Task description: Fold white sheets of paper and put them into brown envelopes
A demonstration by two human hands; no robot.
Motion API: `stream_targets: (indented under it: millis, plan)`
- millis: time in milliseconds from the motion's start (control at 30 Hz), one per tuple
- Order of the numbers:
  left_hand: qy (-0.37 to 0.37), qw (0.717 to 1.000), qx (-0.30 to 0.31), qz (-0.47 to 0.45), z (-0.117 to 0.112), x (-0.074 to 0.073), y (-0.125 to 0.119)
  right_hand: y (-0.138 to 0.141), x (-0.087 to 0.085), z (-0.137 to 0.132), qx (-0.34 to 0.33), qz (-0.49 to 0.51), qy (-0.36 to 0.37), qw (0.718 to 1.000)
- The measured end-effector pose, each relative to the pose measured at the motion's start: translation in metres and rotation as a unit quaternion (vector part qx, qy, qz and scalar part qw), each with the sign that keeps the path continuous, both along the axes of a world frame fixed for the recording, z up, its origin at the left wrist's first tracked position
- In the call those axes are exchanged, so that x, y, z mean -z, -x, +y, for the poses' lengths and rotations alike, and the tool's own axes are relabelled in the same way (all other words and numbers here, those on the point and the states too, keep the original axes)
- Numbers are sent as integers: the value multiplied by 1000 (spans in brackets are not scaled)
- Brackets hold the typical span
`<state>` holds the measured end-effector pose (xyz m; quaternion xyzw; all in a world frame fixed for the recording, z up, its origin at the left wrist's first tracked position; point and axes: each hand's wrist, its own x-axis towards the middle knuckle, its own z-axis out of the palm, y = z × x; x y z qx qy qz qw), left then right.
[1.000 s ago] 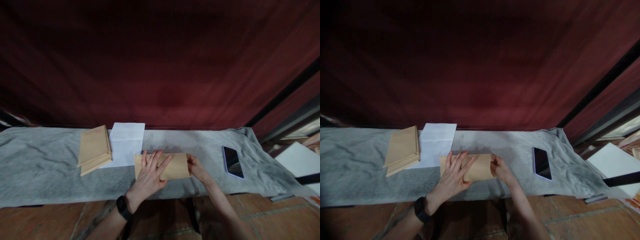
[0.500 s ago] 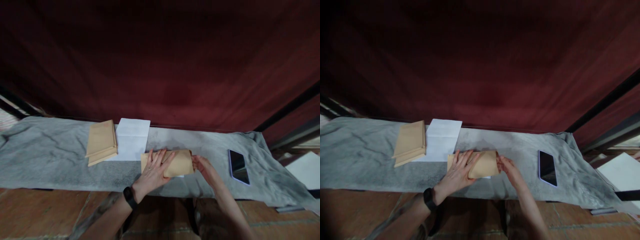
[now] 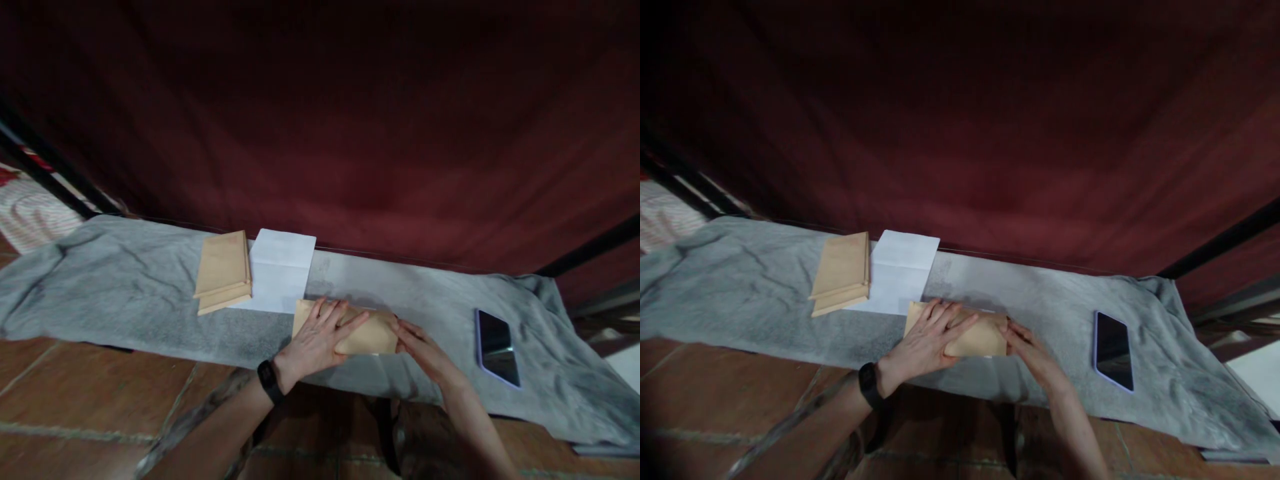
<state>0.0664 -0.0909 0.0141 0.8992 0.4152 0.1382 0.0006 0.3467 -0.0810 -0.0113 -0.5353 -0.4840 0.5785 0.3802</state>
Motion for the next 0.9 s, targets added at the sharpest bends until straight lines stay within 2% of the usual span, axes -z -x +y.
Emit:
stream_targets:
  millis: [67, 100, 200, 267, 333, 467, 567, 767, 833, 900]
  plan:
    - [-5, 1000, -12, -9, 8, -4, 15, 1, -1, 10, 26, 51, -5, 998]
    - [-10, 999, -38, -22, 13, -6, 25, 1, 0, 15, 60, 50, -17, 997]
    - [-11, 991, -124, -56, 27, -7, 60, 5, 9, 24, 139, -90, -64, 984]
    - [-1, 982, -174, -71, 34, -4, 82, 13, 19, 22, 137, -152, -83, 975]
    - [12, 976, -205, -68, 38, -1, 97, 27, 29, 17, 88, -281, -125, 947]
    - [41, 981, -184, -38, 39, 5, 106, 56, 38, 5, 68, -455, -135, 878]
    - [62, 984, -161, -34, 38, 7, 107, 68, 36, 2, 56, -504, -125, 853]
    - [100, 980, -168, -22, 39, 11, 116, 75, 35, 6, 77, -501, -113, 855]
    - [104, 981, -164, -19, 39, 11, 117, 76, 38, 8, 85, -465, -115, 874]
    - [106, 981, -160, -19, 39, 11, 118, 75, 41, 10, 101, -388, -116, 909]
